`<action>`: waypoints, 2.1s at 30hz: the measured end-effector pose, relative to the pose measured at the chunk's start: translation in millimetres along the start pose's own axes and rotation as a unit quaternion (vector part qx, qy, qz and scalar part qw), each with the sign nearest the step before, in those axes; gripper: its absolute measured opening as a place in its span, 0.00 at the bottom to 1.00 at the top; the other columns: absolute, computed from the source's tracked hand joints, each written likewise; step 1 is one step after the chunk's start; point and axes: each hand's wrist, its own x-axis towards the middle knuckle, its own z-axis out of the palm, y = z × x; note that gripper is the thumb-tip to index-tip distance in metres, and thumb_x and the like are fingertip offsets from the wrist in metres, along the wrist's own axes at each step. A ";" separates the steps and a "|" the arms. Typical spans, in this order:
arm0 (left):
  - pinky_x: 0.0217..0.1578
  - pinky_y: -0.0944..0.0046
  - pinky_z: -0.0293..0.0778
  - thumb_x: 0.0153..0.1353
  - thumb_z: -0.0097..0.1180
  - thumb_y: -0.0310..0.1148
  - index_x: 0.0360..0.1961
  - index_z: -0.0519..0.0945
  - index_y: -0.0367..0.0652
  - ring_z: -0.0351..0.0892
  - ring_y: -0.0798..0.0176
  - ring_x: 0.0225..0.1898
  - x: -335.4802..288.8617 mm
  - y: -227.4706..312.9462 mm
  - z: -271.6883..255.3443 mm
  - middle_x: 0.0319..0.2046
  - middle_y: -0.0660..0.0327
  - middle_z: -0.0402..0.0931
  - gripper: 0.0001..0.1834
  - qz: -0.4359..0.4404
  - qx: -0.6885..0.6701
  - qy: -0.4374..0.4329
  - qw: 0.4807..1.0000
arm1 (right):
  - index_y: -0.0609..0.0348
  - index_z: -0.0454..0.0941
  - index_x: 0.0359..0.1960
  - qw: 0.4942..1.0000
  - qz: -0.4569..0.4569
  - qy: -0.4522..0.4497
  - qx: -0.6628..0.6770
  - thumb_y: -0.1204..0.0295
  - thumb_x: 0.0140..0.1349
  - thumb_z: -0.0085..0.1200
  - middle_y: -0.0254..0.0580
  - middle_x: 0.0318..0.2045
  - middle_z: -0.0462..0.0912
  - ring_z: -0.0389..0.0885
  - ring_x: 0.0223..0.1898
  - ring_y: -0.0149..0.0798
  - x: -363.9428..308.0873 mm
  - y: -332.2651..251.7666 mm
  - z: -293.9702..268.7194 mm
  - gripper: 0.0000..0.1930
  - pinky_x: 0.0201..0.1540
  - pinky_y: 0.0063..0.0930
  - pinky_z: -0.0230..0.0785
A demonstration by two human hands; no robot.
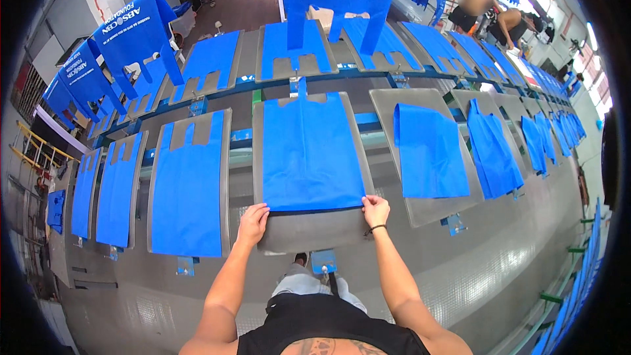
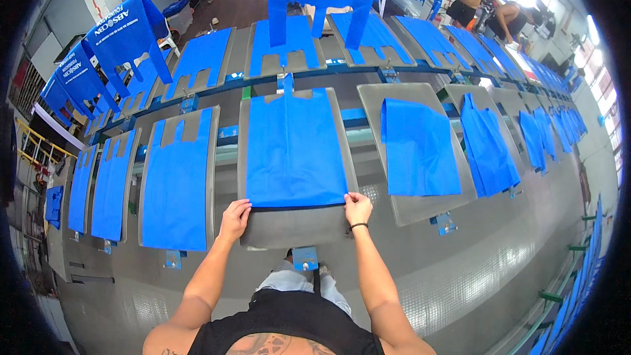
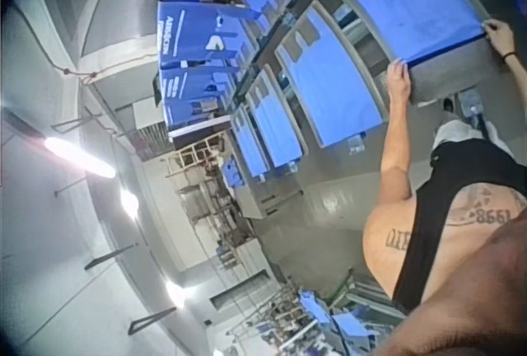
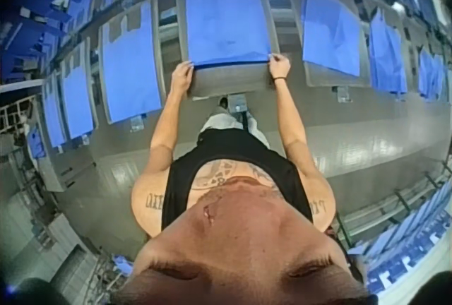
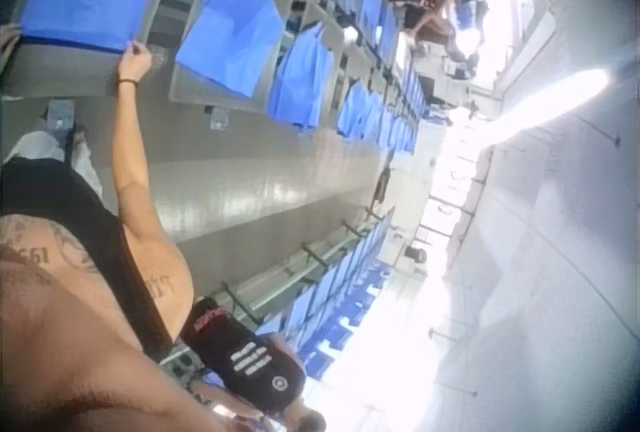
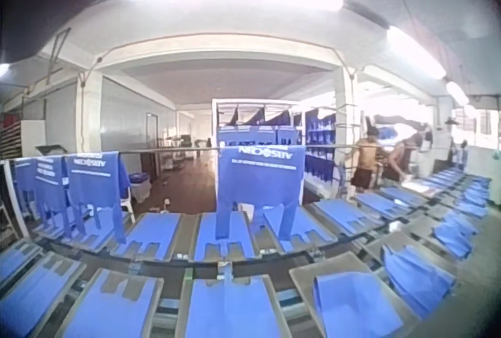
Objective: The person repeatedly folds blue tote bags on a metal workbench in a factory setting. They pick up each bag, align it, fold it in half, and then fold it again into a compact rectangle. The folded bags are placed in a stack on the table. Other workers are visible in the background performing similar tasks.
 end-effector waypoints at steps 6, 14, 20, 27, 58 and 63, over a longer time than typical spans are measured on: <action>0.48 0.53 0.81 0.61 0.67 0.26 0.39 0.88 0.40 0.83 0.49 0.46 -42.4 26.7 -3.9 0.43 0.57 0.85 0.06 0.007 0.061 -0.011 0.998 | 0.64 0.90 0.36 0.998 0.040 -0.029 -0.025 0.69 0.59 0.72 0.44 0.26 0.90 0.88 0.24 0.33 -22.4 6.4 -29.4 0.10 0.33 0.30 0.80; 0.46 0.53 0.76 0.59 0.68 0.28 0.37 0.89 0.45 0.82 0.53 0.44 -74.2 35.9 -1.9 0.40 0.62 0.84 0.05 0.010 0.102 -0.003 0.995 | 0.62 0.90 0.35 0.998 0.028 -0.025 -0.047 0.68 0.58 0.73 0.45 0.27 0.91 0.89 0.26 0.37 -35.6 21.0 -41.6 0.10 0.36 0.32 0.81; 0.43 0.53 0.74 0.59 0.68 0.28 0.36 0.89 0.45 0.81 0.54 0.42 -84.1 40.0 -4.1 0.37 0.62 0.83 0.04 0.015 0.123 0.006 0.992 | 0.60 0.91 0.34 0.995 0.023 -0.022 -0.094 0.67 0.57 0.73 0.48 0.30 0.91 0.91 0.34 0.45 -49.2 17.5 -50.1 0.10 0.43 0.38 0.81; 0.44 0.53 0.76 0.59 0.66 0.27 0.36 0.88 0.44 0.80 0.53 0.42 -90.8 46.8 -1.5 0.37 0.61 0.83 0.04 -0.008 0.134 0.000 0.991 | 0.60 0.91 0.34 0.994 0.019 -0.008 -0.104 0.66 0.57 0.74 0.49 0.31 0.91 0.91 0.35 0.47 -56.9 14.8 -55.1 0.11 0.45 0.39 0.81; 0.44 0.52 0.79 0.61 0.66 0.22 0.39 0.87 0.38 0.81 0.48 0.43 -107.6 55.6 -7.6 0.38 0.55 0.82 0.06 0.013 0.111 -0.022 0.993 | 0.62 0.88 0.36 0.987 -0.099 0.016 -0.129 0.66 0.58 0.73 0.44 0.27 0.87 0.87 0.31 0.42 -87.7 45.1 -70.2 0.12 0.41 0.37 0.79; 0.44 0.52 0.79 0.60 0.65 0.23 0.40 0.87 0.39 0.81 0.50 0.43 -109.5 53.7 -5.7 0.38 0.57 0.83 0.07 0.007 0.117 -0.016 0.993 | 0.60 0.88 0.34 0.988 -0.005 0.011 -0.156 0.65 0.59 0.72 0.44 0.29 0.88 0.88 0.33 0.45 -91.0 25.7 -65.7 0.11 0.42 0.40 0.80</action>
